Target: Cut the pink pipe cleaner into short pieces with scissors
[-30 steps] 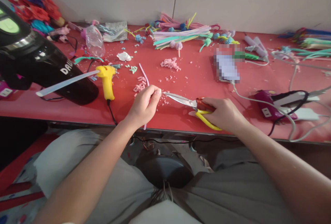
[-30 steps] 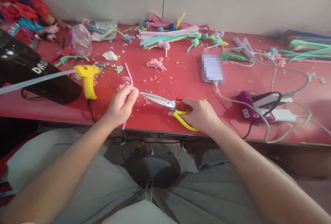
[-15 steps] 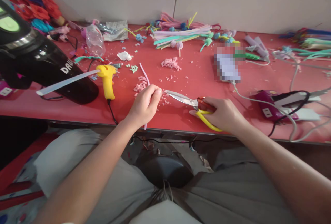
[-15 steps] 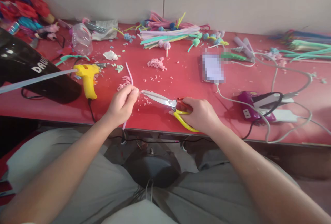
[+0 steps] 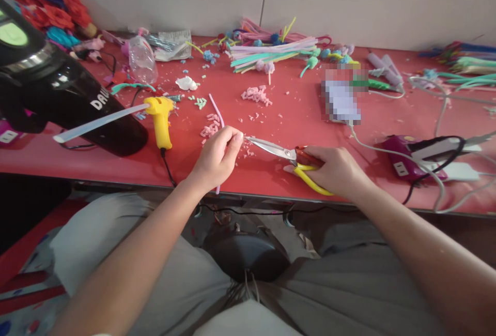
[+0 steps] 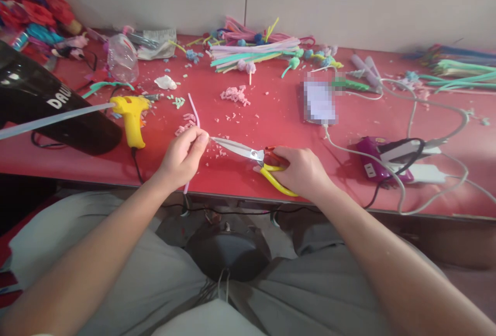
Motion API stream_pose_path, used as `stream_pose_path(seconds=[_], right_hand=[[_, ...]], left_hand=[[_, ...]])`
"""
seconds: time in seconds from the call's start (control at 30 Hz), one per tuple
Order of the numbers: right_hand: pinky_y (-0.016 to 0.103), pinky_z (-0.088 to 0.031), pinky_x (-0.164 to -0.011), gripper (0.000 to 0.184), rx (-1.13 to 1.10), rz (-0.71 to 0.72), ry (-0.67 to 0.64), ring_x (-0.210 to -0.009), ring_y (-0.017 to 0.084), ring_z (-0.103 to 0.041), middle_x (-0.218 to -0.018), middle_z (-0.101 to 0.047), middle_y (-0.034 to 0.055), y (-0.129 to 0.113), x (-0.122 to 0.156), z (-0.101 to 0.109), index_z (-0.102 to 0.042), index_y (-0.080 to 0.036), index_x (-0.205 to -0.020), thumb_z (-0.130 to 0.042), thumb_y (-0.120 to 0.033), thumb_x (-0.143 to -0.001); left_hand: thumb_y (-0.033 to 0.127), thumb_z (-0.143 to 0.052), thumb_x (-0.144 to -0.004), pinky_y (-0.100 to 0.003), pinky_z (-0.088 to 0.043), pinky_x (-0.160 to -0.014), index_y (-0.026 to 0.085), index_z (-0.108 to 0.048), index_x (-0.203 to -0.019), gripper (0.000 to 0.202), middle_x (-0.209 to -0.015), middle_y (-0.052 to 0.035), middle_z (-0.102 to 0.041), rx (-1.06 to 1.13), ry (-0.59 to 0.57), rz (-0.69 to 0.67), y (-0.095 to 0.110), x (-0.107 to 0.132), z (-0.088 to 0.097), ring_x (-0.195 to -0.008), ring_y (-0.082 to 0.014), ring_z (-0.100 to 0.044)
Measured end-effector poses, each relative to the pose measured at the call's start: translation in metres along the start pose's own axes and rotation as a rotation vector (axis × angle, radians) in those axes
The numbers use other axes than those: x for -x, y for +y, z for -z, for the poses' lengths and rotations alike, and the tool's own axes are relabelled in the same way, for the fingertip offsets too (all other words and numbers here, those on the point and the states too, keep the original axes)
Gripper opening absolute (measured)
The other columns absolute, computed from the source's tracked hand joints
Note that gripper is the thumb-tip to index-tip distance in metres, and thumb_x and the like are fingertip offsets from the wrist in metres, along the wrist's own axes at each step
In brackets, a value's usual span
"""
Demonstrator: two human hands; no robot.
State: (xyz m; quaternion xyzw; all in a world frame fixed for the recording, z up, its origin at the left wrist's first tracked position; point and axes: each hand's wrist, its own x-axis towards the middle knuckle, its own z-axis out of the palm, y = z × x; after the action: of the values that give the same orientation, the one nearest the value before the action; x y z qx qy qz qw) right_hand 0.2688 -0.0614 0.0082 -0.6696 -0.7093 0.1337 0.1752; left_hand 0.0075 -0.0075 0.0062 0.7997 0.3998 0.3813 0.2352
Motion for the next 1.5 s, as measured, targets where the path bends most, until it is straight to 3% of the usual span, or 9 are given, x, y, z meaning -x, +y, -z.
stream_pose_path(seconds=[0.43,0.63,0.77,0.97,1.23,1.5], right_hand=[[0.025,-0.022,-0.048,0.061,0.019,-0.010,0.016,-0.055,0.010,-0.024,-0.053,-0.028,-0.0059,0.000,0.001,-0.001,-0.036,-0.021,-0.058,-0.062,-0.075,-0.070],[0.026,-0.022,-0.048,0.059,0.005,0.001,0.017,-0.054,0.010,-0.025,-0.053,-0.031,-0.0056,0.001,0.001,-0.001,-0.038,-0.021,-0.059,-0.061,-0.074,-0.071],[0.026,-0.023,-0.049,0.059,-0.013,-0.001,0.020,-0.054,0.010,-0.027,-0.053,-0.033,-0.0053,-0.001,0.002,0.000,-0.038,-0.021,-0.059,-0.061,-0.074,-0.071],[0.027,-0.025,-0.050,0.054,0.040,-0.009,0.025,-0.050,0.011,-0.032,-0.053,-0.044,-0.0025,-0.005,0.003,-0.001,-0.042,-0.023,-0.062,-0.061,-0.072,-0.072],[0.028,-0.027,-0.052,0.047,0.209,-0.056,-0.108,-0.061,0.021,-0.058,-0.063,-0.062,0.0044,-0.013,0.003,0.014,-0.059,-0.024,-0.071,-0.058,-0.071,-0.074],[0.028,-0.026,-0.050,0.046,0.273,-0.082,-0.137,-0.065,0.023,-0.063,-0.068,-0.067,0.0054,-0.008,0.003,0.027,-0.062,-0.025,-0.077,-0.058,-0.070,-0.076]], left_hand=[[0.030,-0.037,-0.103,-0.027,-0.040,-0.062,0.021,-0.041,-0.074,0.030,-0.066,0.0009,-0.048,-0.032,0.030,-0.025,-0.002,0.000,-0.001,-0.062,-0.0124,-0.048],[0.031,-0.042,-0.101,-0.028,-0.046,-0.074,0.019,-0.054,-0.082,0.025,-0.082,-0.0041,-0.063,-0.185,0.132,-0.071,-0.010,-0.008,0.023,-0.078,-0.0149,-0.059],[0.030,-0.040,-0.100,-0.030,-0.047,-0.078,0.018,-0.063,-0.092,0.027,-0.086,-0.0069,-0.066,-0.339,0.190,-0.013,-0.023,-0.012,0.041,-0.083,-0.0180,-0.061],[0.029,-0.046,-0.098,-0.028,-0.049,-0.079,0.017,-0.065,-0.104,0.024,-0.099,-0.0084,-0.067,-0.378,0.198,0.007,-0.025,-0.018,0.045,-0.086,-0.0169,-0.061],[0.021,-0.057,-0.087,-0.029,-0.050,-0.081,0.016,-0.067,-0.092,0.013,-0.095,-0.0070,-0.072,-0.340,0.008,0.080,-0.029,-0.073,0.042,-0.083,-0.0170,-0.064],[0.022,-0.063,-0.081,-0.034,-0.049,-0.079,0.019,-0.069,-0.092,0.013,-0.097,-0.0085,-0.072,-0.482,-0.162,0.204,-0.040,-0.135,0.013,-0.087,-0.0222,-0.064]])
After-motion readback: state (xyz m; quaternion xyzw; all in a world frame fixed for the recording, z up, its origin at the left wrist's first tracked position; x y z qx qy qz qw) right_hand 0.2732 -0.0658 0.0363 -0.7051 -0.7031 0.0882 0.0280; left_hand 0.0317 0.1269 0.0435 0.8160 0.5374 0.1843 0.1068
